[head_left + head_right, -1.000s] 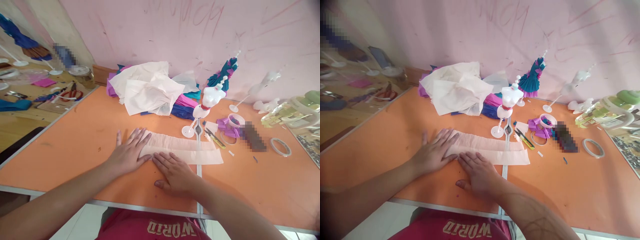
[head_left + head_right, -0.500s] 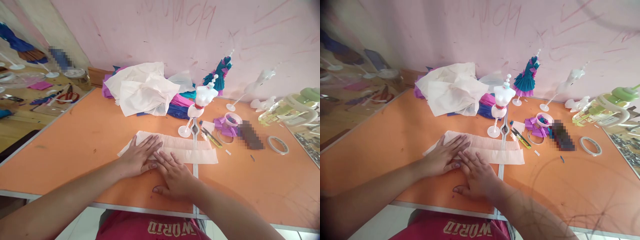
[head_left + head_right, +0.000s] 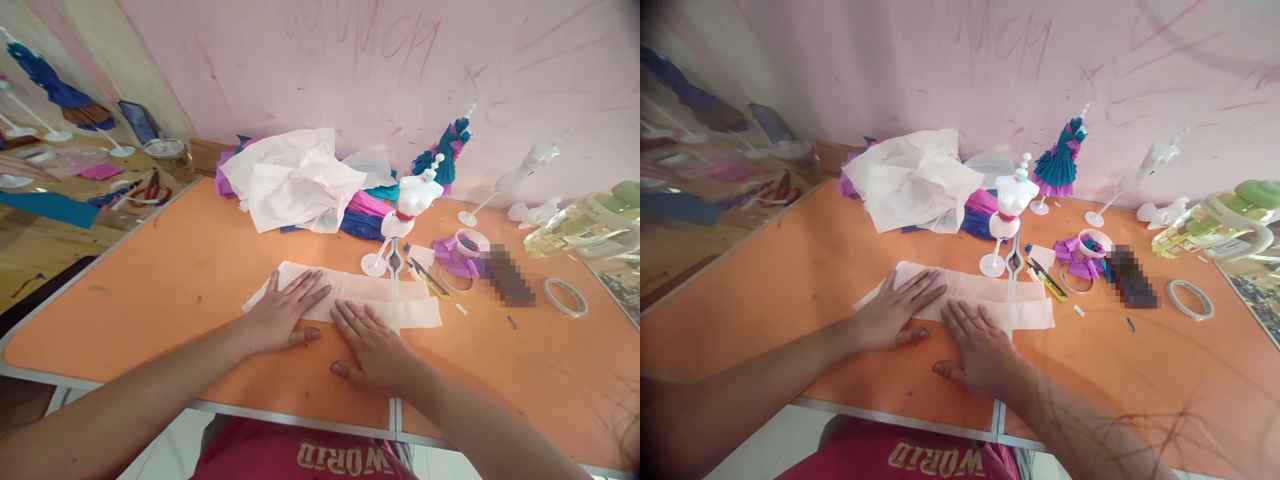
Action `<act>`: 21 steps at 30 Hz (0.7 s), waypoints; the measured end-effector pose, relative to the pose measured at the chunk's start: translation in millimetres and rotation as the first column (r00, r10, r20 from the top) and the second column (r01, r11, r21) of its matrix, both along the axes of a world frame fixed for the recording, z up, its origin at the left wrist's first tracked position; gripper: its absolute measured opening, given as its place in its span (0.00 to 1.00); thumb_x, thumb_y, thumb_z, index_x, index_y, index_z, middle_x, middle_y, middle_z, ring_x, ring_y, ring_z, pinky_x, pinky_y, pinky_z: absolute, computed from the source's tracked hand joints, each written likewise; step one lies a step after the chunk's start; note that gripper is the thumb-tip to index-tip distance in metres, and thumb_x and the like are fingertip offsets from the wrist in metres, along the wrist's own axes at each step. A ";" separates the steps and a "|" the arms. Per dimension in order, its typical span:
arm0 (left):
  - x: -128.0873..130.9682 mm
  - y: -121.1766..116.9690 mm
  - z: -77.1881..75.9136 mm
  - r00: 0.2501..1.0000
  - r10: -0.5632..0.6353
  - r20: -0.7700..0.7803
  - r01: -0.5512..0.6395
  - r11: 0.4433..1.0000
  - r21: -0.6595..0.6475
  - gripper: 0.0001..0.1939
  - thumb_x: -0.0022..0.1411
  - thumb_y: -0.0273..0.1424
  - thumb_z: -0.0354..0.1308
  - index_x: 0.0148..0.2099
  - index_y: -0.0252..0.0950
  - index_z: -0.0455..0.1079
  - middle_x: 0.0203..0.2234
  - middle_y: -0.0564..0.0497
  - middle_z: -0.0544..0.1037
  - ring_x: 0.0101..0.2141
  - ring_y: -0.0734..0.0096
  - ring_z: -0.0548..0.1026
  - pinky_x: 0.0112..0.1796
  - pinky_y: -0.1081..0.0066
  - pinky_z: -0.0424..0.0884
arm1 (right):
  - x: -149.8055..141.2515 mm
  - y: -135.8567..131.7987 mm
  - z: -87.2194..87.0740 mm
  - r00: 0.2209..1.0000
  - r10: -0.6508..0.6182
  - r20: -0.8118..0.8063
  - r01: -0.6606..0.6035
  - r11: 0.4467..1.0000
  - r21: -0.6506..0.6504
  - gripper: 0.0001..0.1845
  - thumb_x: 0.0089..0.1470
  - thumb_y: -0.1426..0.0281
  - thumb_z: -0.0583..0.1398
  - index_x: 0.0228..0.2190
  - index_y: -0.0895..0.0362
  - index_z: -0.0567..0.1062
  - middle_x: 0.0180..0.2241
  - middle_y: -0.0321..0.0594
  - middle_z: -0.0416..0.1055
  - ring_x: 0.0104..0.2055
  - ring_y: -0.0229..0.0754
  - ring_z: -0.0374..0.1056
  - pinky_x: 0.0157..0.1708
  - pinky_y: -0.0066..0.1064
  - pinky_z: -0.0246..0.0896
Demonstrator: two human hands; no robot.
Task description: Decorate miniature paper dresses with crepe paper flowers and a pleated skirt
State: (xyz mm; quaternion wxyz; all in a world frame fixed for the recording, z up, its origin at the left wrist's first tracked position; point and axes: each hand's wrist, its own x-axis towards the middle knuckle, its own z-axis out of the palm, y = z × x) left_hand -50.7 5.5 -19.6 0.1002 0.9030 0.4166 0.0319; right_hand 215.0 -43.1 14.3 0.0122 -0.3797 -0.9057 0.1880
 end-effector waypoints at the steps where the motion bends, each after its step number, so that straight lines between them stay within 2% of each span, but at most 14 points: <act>1: -0.1 -0.2 0.5 1.000 0.000 -0.003 0.000 1.000 -0.002 0.45 0.62 0.60 0.43 0.73 0.46 0.38 0.71 0.41 0.42 0.67 0.40 0.47 0.60 0.33 0.32 | 3.9 -1.5 0.6 1.000 -0.023 0.017 0.023 1.000 0.016 0.46 0.62 0.44 0.46 0.69 0.59 0.44 0.70 0.44 0.37 0.72 0.48 0.35 0.70 0.49 0.32; 5: 0.2 -0.5 0.1 1.000 0.000 -0.019 -0.001 1.000 -0.004 0.45 0.62 0.61 0.43 0.73 0.47 0.36 0.71 0.41 0.40 0.68 0.42 0.46 0.59 0.32 0.33 | 18.3 -6.7 -1.0 0.992 -0.094 0.085 0.090 0.995 0.044 0.44 0.63 0.47 0.47 0.69 0.60 0.43 0.70 0.45 0.38 0.72 0.49 0.36 0.69 0.50 0.34; 9: 2.2 -1.0 -0.2 1.000 -0.001 -0.028 0.001 1.000 0.017 0.45 0.62 0.61 0.43 0.73 0.48 0.36 0.71 0.41 0.40 0.68 0.43 0.46 0.60 0.34 0.33 | 23.6 -9.0 -0.6 0.991 -0.095 0.098 0.092 0.995 0.033 0.43 0.64 0.48 0.46 0.69 0.60 0.43 0.71 0.44 0.36 0.72 0.49 0.36 0.70 0.47 0.35; 12: 3.1 -1.5 1.5 0.999 -0.014 -0.045 0.014 1.000 0.015 0.46 0.62 0.61 0.43 0.73 0.46 0.35 0.71 0.40 0.39 0.68 0.44 0.46 0.60 0.34 0.33 | 30.7 -8.1 2.9 0.995 -0.060 0.080 0.057 0.998 0.033 0.45 0.63 0.45 0.45 0.69 0.58 0.40 0.71 0.43 0.35 0.72 0.49 0.35 0.70 0.48 0.31; 14: 3.0 -1.7 2.5 0.998 -0.015 -0.054 0.015 1.000 0.002 0.46 0.63 0.60 0.42 0.73 0.46 0.33 0.71 0.40 0.38 0.68 0.45 0.45 0.60 0.34 0.34 | 40.0 -6.7 3.5 0.993 -0.083 0.088 0.078 0.995 0.062 0.46 0.62 0.44 0.45 0.69 0.57 0.38 0.71 0.43 0.34 0.72 0.50 0.34 0.70 0.51 0.28; 18: 2.4 -1.9 2.8 0.999 -0.009 -0.050 0.009 1.000 -0.001 0.45 0.63 0.60 0.43 0.73 0.48 0.33 0.71 0.42 0.38 0.68 0.44 0.46 0.60 0.34 0.34 | 59.5 -3.4 -5.0 0.970 -0.195 0.146 0.181 0.978 0.104 0.44 0.63 0.46 0.44 0.69 0.58 0.38 0.71 0.44 0.34 0.72 0.51 0.34 0.69 0.51 0.31; 21: 3.4 -2.5 3.8 0.999 -0.005 -0.051 0.005 1.000 -0.001 0.45 0.63 0.60 0.43 0.73 0.48 0.34 0.71 0.42 0.38 0.68 0.43 0.46 0.60 0.33 0.35 | 66.2 -2.2 -10.8 0.969 -0.189 0.158 0.175 0.980 0.099 0.43 0.64 0.47 0.43 0.70 0.57 0.38 0.71 0.43 0.33 0.72 0.49 0.33 0.69 0.48 0.33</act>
